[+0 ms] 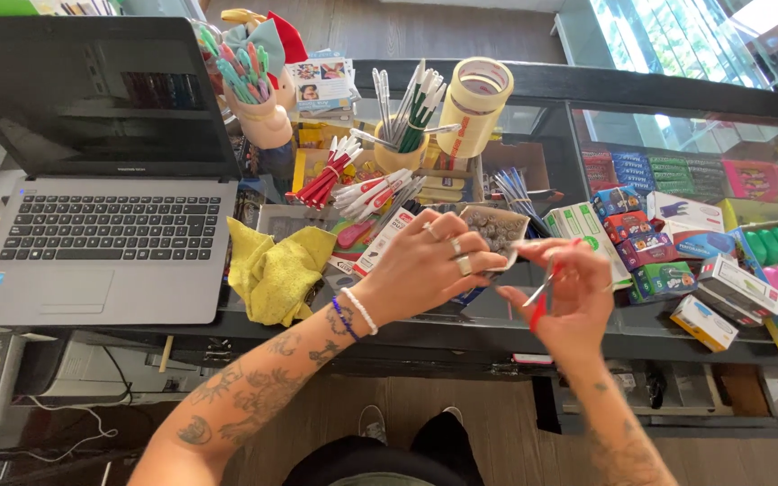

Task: Organizing and packaging stationery items like pens and boxes on a shop counter

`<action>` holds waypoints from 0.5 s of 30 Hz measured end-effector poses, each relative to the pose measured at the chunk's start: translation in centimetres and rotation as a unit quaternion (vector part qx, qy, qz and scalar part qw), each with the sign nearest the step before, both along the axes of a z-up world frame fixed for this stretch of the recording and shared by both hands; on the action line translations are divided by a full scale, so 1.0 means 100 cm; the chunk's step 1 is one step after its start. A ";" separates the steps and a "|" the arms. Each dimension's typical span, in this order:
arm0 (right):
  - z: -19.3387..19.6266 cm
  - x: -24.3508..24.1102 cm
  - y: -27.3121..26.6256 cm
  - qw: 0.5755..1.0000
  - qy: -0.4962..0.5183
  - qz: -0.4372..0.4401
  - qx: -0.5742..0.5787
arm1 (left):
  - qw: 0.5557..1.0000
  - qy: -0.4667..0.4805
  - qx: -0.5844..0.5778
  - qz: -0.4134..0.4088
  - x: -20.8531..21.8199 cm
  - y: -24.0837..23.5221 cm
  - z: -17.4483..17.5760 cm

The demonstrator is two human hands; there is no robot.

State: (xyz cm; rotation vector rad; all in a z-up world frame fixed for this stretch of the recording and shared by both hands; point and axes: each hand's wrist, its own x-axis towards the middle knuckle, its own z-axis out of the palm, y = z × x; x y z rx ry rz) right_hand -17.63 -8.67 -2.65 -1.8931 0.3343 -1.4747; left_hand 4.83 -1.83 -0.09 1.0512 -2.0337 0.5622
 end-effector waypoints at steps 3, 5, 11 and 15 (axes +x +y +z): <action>0.034 -0.022 -0.017 0.998 0.065 0.021 0.005 | 0.999 0.032 0.026 -0.016 -0.009 -0.009 -0.003; 0.068 -0.050 -0.036 0.913 0.325 -0.122 -0.216 | 0.993 0.029 0.116 0.008 -0.014 -0.014 -0.005; 0.163 -0.049 -0.055 0.541 0.762 -0.146 -0.324 | 0.961 0.077 0.259 -0.058 -0.001 -0.025 0.001; 0.194 -0.009 -0.046 0.469 0.790 -0.127 -0.373 | 0.951 0.096 0.267 -0.120 0.012 -0.026 0.010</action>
